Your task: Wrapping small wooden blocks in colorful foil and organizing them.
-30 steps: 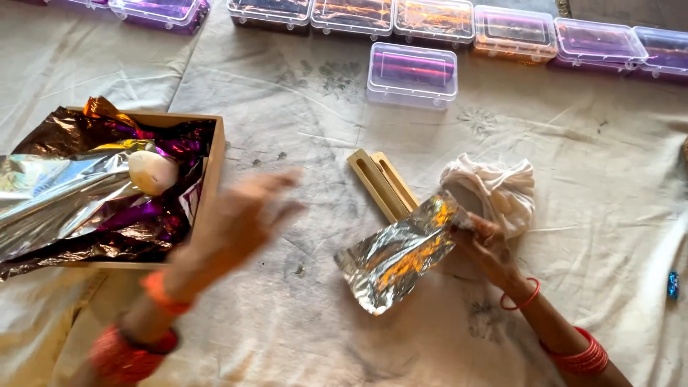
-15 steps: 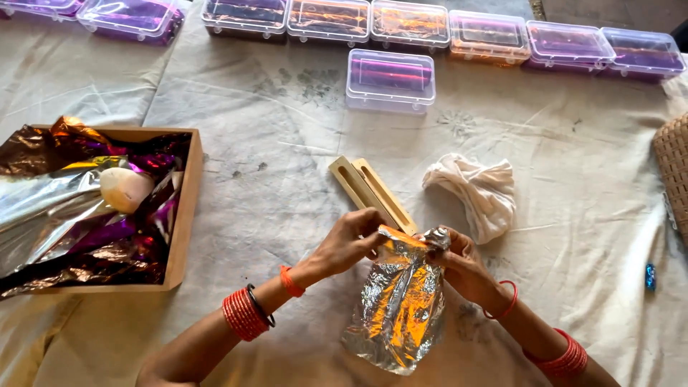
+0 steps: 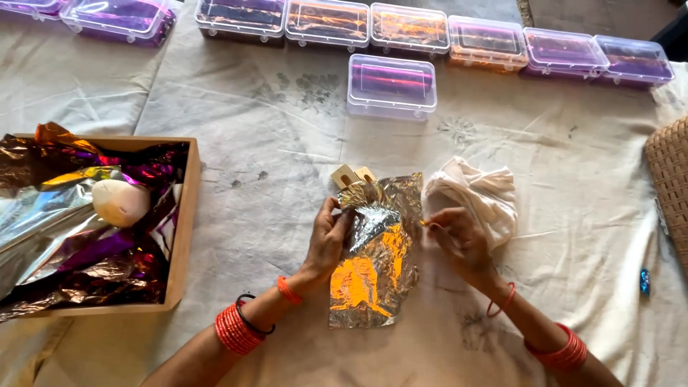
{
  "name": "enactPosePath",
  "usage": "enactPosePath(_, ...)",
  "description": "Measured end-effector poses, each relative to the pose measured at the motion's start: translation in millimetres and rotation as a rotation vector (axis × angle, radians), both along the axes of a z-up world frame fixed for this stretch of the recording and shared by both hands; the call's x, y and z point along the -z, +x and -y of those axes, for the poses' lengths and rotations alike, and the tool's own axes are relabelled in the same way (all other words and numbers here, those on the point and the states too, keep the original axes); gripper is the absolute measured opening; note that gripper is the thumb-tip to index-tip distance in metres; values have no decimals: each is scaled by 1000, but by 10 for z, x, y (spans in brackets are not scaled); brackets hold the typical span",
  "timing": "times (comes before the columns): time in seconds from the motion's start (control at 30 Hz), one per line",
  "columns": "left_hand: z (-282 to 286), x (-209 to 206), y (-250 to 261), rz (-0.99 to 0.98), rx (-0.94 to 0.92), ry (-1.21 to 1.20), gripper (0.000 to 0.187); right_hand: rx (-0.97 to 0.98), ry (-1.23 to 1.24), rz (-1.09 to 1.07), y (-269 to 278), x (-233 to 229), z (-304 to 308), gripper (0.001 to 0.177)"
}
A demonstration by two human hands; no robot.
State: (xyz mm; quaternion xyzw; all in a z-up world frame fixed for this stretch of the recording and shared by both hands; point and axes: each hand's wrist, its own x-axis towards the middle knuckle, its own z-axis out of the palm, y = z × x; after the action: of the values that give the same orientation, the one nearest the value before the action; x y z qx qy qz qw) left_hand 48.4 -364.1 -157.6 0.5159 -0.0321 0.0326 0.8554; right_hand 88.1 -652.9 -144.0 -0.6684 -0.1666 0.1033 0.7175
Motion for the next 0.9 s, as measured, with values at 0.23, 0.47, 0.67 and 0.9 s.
enactPosePath(0.23,17,-210,-193,25,38,47,6,-220,-675,852,516,-197,-783,75)
enactPosePath(0.47,18,-309,-239,74,46,233,9,-313,-1016,923,615,207,-1016,72)
enactPosePath(0.67,-2,0,-79,-14,35,122,10,-138,-1223,1044,661,-517,-483,68)
enactPosePath(0.9,23,-128,-87,5,84,296,10,208,-1725,585,786,-221,718,63)
